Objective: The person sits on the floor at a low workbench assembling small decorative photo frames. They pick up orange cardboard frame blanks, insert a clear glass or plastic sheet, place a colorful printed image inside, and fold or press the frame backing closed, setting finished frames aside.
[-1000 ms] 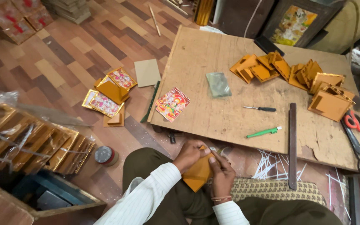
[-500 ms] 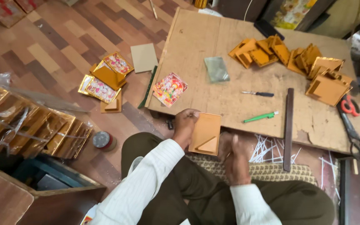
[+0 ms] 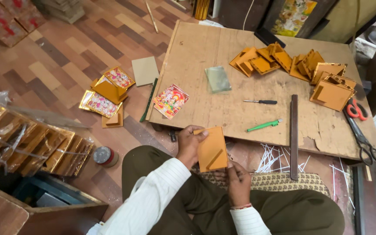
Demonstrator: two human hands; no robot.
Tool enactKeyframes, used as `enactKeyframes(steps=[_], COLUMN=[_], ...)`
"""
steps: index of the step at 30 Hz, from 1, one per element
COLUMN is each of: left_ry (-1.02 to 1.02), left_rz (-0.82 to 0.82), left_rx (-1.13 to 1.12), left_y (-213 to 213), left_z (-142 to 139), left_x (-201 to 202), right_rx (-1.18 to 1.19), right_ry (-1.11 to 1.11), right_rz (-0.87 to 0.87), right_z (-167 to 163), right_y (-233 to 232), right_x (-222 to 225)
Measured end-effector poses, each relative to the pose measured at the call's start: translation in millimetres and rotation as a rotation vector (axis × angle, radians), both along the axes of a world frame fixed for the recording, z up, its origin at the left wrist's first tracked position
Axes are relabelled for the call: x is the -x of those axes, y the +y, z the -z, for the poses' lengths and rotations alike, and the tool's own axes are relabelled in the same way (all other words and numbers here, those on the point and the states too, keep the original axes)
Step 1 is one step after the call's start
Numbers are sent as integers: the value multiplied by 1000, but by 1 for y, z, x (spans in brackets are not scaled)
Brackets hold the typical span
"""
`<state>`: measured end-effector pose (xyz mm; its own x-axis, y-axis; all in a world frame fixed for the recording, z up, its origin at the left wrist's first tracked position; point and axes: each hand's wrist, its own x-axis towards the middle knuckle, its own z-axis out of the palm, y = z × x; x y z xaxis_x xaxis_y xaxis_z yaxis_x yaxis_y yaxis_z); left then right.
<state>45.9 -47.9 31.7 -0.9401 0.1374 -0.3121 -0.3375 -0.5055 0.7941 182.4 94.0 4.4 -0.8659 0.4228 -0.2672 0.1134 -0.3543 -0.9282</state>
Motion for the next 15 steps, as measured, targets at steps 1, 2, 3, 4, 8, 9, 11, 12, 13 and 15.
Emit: enactKeyframes(steps=[1, 2, 3, 4, 8, 9, 11, 12, 13, 15], left_ry=[-1, 38, 74, 106, 84, 97, -33, -169, -170, -136], left_rz=[-19, -21, -31, -45, -6, 20, 133, 251, 289, 323], left_rx=[8, 7, 2, -6, 10, 17, -64, -132, -135, -114], left_y=[3, 7, 11, 15, 2, -7, -16, -16, -6, 30], left_z=[-2, -1, 4, 11, 46, 53, 49, 32, 7, -54], left_x=[-2, -2, -2, -2, -7, -9, -14, -15, -10, 9], right_rx=[87, 173, 227, 279, -129, -189, -221, -197, -150, -12], right_ry=[-6, -10, -27, -49, -41, -31, -10, 5, 21, 54], right_rz=[27, 49, 37, 20, 1, 18, 56, 73, 88, 43], right_z=[-2, -5, -8, -9, -11, -14, -23, -32, -43, -68], right_y=[-2, -4, -4, -3, 1, 4, 1, 0, -2, -20], right_x=[-1, -1, -2, -3, -6, -5, -1, 5, 12, 25])
